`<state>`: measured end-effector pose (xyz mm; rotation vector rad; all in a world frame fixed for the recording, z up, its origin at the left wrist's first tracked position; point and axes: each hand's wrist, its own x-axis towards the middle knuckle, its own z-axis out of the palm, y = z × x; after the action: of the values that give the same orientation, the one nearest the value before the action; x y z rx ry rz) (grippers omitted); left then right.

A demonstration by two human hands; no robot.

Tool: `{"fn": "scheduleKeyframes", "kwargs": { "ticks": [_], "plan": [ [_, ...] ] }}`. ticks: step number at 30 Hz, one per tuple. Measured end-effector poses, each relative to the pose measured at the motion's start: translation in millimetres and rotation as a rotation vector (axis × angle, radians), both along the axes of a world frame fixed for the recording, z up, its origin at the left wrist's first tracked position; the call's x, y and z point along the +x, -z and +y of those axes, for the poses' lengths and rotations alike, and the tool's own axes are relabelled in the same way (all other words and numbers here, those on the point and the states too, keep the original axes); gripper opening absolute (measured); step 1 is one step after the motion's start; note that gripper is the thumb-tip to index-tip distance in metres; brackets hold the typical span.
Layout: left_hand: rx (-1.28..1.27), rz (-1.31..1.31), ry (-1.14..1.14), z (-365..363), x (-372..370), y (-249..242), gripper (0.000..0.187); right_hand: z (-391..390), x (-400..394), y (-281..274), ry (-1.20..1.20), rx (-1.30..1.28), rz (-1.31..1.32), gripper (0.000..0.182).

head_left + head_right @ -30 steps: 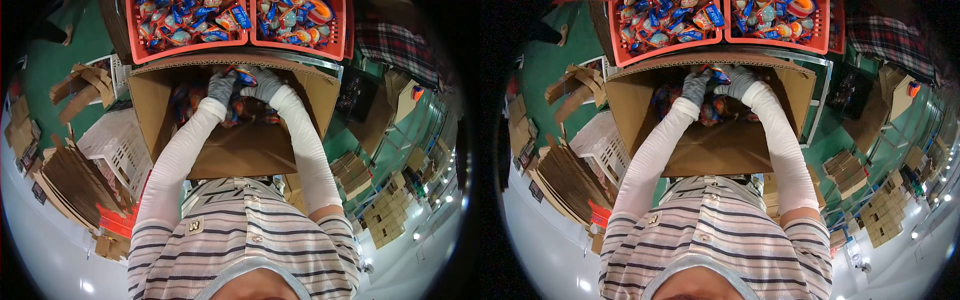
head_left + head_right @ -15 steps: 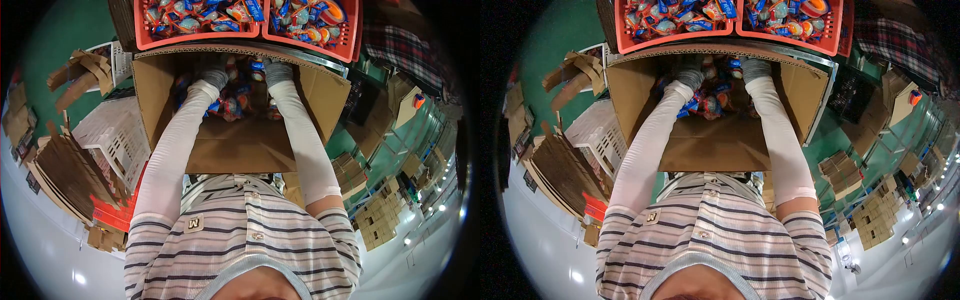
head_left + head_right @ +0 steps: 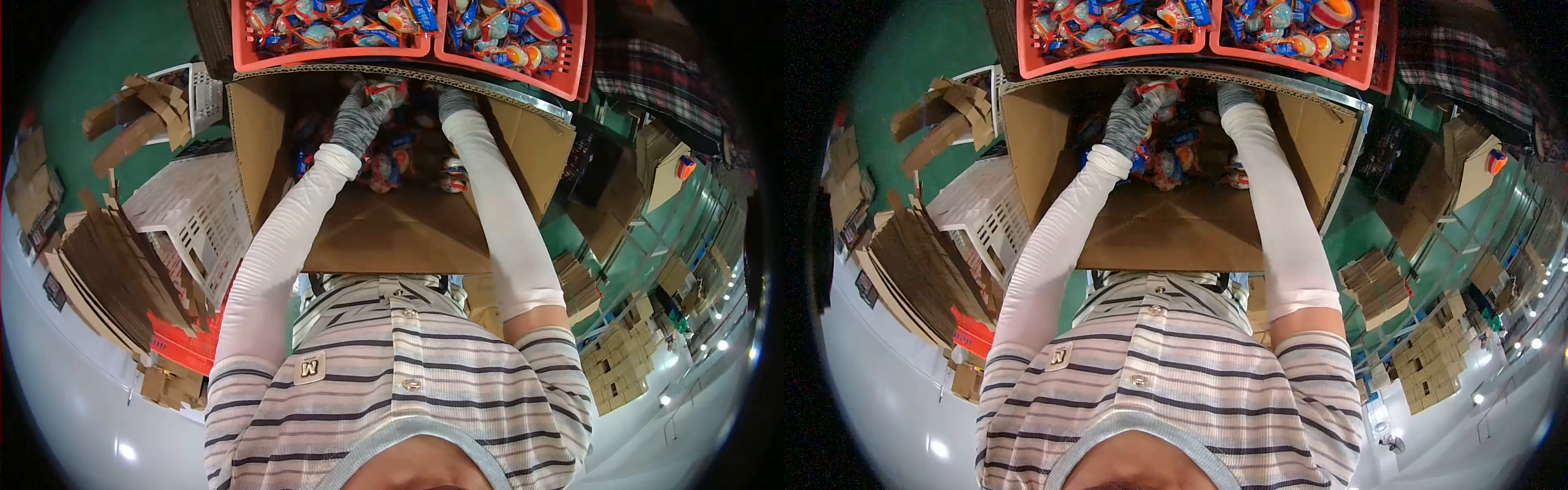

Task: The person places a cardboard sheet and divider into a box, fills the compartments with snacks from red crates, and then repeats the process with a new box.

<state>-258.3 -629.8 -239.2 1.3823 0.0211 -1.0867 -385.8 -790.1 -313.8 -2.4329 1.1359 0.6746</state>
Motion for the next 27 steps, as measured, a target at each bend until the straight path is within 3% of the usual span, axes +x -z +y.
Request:
{"fn": "scheduleKeyframes", "kwargs": {
  "ticks": [2,4,5,6,8,10,12,13,14,15,16,17,18,19,20,22,23,24,26,27],
  "plan": [
    [0.128,0.044,0.096,-0.5,3.6,-21.5,0.027,-0.7,0.7,-21.9,-0.009,-0.018,-0.005,0.030],
    [0.250,0.093,0.195,-0.4,1.1,-25.2,0.028,3.0,-8.2,-68.0,-0.024,0.109,-0.181,0.030],
    [0.217,0.016,0.291,0.8,-4.3,-11.2,0.028,8.9,-15.1,-84.0,0.303,0.543,-0.521,0.054],
    [0.182,-0.064,0.386,-0.4,-7.8,-0.2,0.029,13.1,-15.1,-103.2,0.301,0.536,-0.521,0.054],
    [0.153,-0.090,0.562,-9.5,-17.7,7.9,0.033,22.4,-10.5,-134.6,0.075,0.870,-0.830,0.057],
    [-0.009,0.113,0.600,-14.5,-30.9,5.3,0.041,27.3,-13.1,-131.7,-0.098,0.506,-0.361,0.053],
    [0.022,0.014,0.673,-12.6,-30.5,-27.5,0.045,25.9,-19.0,-112.0,1.003,1.083,-0.397,0.049],
    [0.057,-0.088,0.744,-12.8,-29.0,-37.8,0.049,23.7,-26.1,-102.3,1.005,1.083,-0.401,0.049],
    [0.057,-0.089,0.751,-12.4,-31.2,-33.9,0.049,21.0,-38.9,-91.0,0.534,0.745,-0.257,0.044],
    [0.276,-0.568,1.030,-10.6,-35.9,-27.2,0.050,21.3,-50.0,-77.7,0.074,0.395,-0.106,0.040],
    [0.496,-1.067,1.275,-7.1,-42.8,-17.8,0.052,23.6,-59.4,-51.7,0.081,0.394,-0.107,0.040],
    [0.520,-1.259,1.270,2.2,-55.9,-4.2,0.049,26.6,-69.4,-12.1,0.466,0.706,-0.257,0.034],
    [0.514,-1.261,1.274,0.5,-58.7,0.7,0.049,31.6,-84.8,42.0,0.854,1.009,-0.408,0.028],
    [0.654,-1.107,1.366,-5.4,-57.8,4.3,0.046,46.8,-123.2,140.5,0.583,0.853,-0.752,0.026],
    [0.792,-0.941,1.448,-7.5,-58.0,9.8,0.042,48.6,-103.7,87.4,0.479,0.717,-0.515,0.027],
    [0.796,-0.936,1.341,0.9,-56.8,27.5,0.034,52.7,-56.5,-36.6,0.184,0.479,-0.022,0.029],
    [0.793,-0.890,1.364,3.2,-56.7,40.2,0.032,60.8,-68.4,-11.8,0.358,0.576,-0.102,0.036],
    [0.790,-0.846,1.387,4.7,-55.4,47.5,0.030,64.2,-65.9,-19.2,0.359,0.579,-0.103,0.036],
    [0.710,-0.917,1.373,11.9,-52.1,27.5,0.028,72.8,-49.4,-57.1,0.816,0.588,-0.177,0.036],
    [0.625,-0.988,1.352,13.9,-49.1,14.1,0.027,72.1,-54.5,-49.9,0.816,0.589,-0.182,0.036]
  ]
}}
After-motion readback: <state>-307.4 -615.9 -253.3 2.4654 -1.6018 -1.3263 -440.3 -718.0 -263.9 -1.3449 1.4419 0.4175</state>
